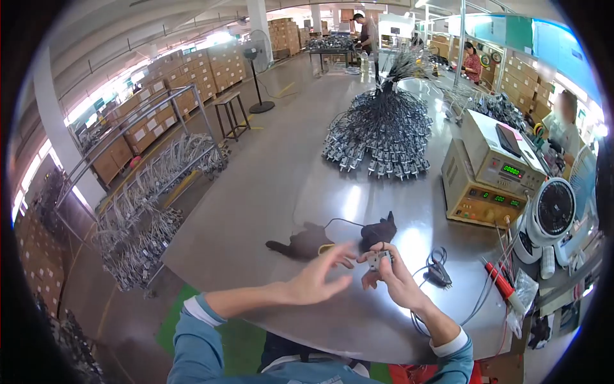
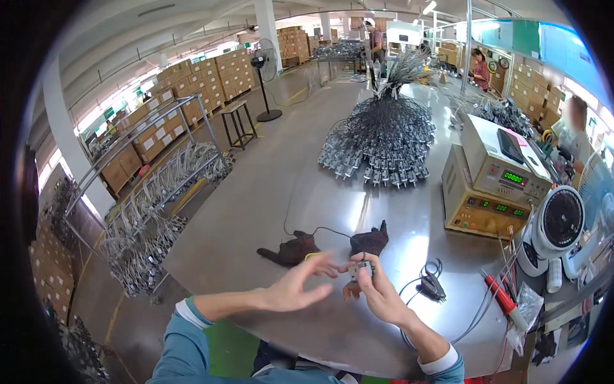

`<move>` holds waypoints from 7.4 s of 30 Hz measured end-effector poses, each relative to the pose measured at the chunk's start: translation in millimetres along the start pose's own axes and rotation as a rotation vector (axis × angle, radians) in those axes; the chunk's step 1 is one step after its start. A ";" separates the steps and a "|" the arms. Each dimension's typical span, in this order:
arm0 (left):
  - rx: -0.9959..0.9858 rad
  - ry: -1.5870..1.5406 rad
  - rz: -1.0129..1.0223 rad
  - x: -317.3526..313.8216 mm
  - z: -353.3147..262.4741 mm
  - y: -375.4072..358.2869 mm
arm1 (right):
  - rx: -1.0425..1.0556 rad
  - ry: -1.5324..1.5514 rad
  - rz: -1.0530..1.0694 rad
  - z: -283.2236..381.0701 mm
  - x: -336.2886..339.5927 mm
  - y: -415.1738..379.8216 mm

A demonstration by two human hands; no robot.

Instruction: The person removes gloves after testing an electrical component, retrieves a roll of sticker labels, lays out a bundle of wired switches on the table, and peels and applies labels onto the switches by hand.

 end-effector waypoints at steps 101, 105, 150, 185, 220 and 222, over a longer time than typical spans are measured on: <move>-0.340 0.434 0.088 -61.7 69.8 72.0 | -0.334 -1.143 -0.526 38.3 45.0 -9.0; -0.459 0.506 -0.054 -54.1 49.5 76.4 | -0.420 -1.174 -0.179 34.0 9.2 8.4; -0.019 0.970 0.304 10.9 57.0 58.1 | 0.025 -1.652 -0.179 -44.3 18.2 36.7; 0.532 1.043 -0.191 333.7 142.2 -163.6 | -0.105 -1.296 0.336 -47.6 52.6 71.0; 0.322 0.770 -0.403 325.7 127.6 -213.5 | -1.145 -1.883 0.456 45.3 -148.3 103.4; 0.376 0.681 -0.415 328.0 112.8 -220.6 | -0.857 -1.834 0.355 51.9 -179.4 133.3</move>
Point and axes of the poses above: each hand's wrist, its own y-axis towards the middle knuckle, its own x-axis out of the back of the hand, z = x × y, the point moved 2 cm from there along y, towards the middle knuckle, and after that the axes turned 1 degree about y, right-handed, at the moved point
